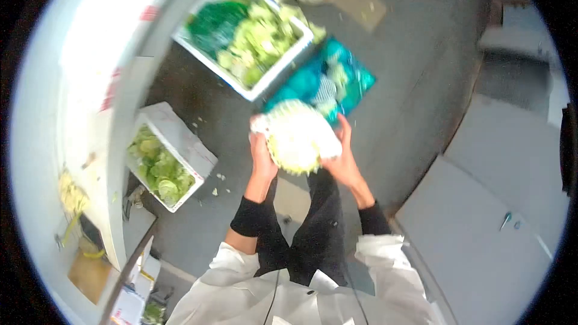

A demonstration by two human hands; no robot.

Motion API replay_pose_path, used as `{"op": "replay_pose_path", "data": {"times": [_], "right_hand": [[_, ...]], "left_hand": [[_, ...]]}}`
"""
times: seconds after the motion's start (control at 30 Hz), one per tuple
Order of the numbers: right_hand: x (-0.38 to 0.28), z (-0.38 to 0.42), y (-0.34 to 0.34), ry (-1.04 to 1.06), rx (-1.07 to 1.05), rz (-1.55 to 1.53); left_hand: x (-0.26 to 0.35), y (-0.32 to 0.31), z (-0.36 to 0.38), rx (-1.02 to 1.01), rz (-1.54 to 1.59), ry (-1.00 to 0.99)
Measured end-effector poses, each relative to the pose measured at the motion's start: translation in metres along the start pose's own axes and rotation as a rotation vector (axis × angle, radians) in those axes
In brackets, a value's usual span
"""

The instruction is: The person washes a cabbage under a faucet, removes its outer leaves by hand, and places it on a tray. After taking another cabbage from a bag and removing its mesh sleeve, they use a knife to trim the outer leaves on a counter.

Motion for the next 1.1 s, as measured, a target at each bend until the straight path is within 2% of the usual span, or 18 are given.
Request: {"op": "replay_pose_path", "data": {"times": [0.03, 0.07, 0.17, 0.23, 0.27, 0.3, 0.37, 0.43, 0.5, 0.53, 0.6, 0.63, 0.67, 0.77, 0.93, 1.0, 1.03, 1.1], "right_hand": [[-0.016, 0.013, -0.009, 0.245, -0.031, -0.006], [-0.056, 0.027, -0.016, 0.322, -0.108, 0.08], [-0.13, 0.05, -0.051, 0.387, -0.158, -0.073], [-0.181, 0.073, -0.08, 0.316, -0.192, 0.009], [-0.197, 0.086, -0.093, 0.447, -0.162, 0.165], [-0.213, 0.101, -0.109, 0.449, -0.214, 0.205], [-0.245, 0.13, -0.14, 0.542, -0.314, 0.358], [-0.254, 0.157, -0.166, 0.701, -0.403, 0.404], [-0.263, 0.167, -0.174, 0.843, -0.467, 0.434], [-0.259, 0.182, -0.182, 0.941, -0.475, 0.441], [-0.271, 0.208, -0.191, 1.036, -0.505, 0.396], [-0.262, 0.207, -0.204, 1.054, -0.502, 0.331], [-0.258, 0.205, -0.217, 1.068, -0.497, 0.265], [-0.263, 0.216, -0.264, 0.789, -0.576, 0.278], [-0.204, 0.201, -0.356, 0.761, -0.732, 0.447], [-0.185, 0.232, -0.379, -0.028, -1.03, 0.252], [-0.195, 0.256, -0.389, -0.008, -1.047, 0.257], [-0.222, 0.322, -0.387, -0.296, -1.038, 0.079]], "left_hand": [[0.03, -0.003, 0.017, -0.03, 0.029, -0.043], [0.06, -0.008, 0.034, -0.056, 0.055, -0.089], [0.136, -0.005, 0.092, -0.066, 0.126, -0.107], [0.163, 0.023, 0.112, -0.026, 0.236, -0.137], [0.165, 0.041, 0.126, 0.02, 0.32, -0.072], [0.17, 0.058, 0.146, 0.065, 0.411, -0.002], [0.188, 0.09, 0.184, -0.105, 0.442, -0.146], [0.186, 0.123, 0.221, -0.118, 0.439, -0.269], [0.208, 0.108, 0.288, 0.029, 0.017, -0.832], [0.219, 0.113, 0.317, -0.127, 0.318, -0.62], [0.196, 0.15, 0.312, -0.331, 0.759, -0.285], [0.194, 0.155, 0.324, -0.058, 0.744, -0.33], [0.197, 0.155, 0.333, -0.047, 0.754, -0.342], [0.224, 0.16, 0.361, -0.086, 0.907, -0.395], [0.247, 0.219, 0.374, -0.118, 1.006, -0.528], [0.268, 0.246, 0.386, -0.136, 1.042, -0.57], [0.28, 0.254, 0.399, -0.096, 1.045, -0.561], [0.285, 0.277, 0.41, -0.017, 1.013, -0.552]]}}
Point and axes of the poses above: each hand's wrist, its own z-axis away from the middle knuckle, its own y-axis out of the back of the hand, x = y × z, the point moved 2 cm from there along -z, towards the middle knuckle, and after that the axes turned 14 degrees about x, right-handed, at the moved point
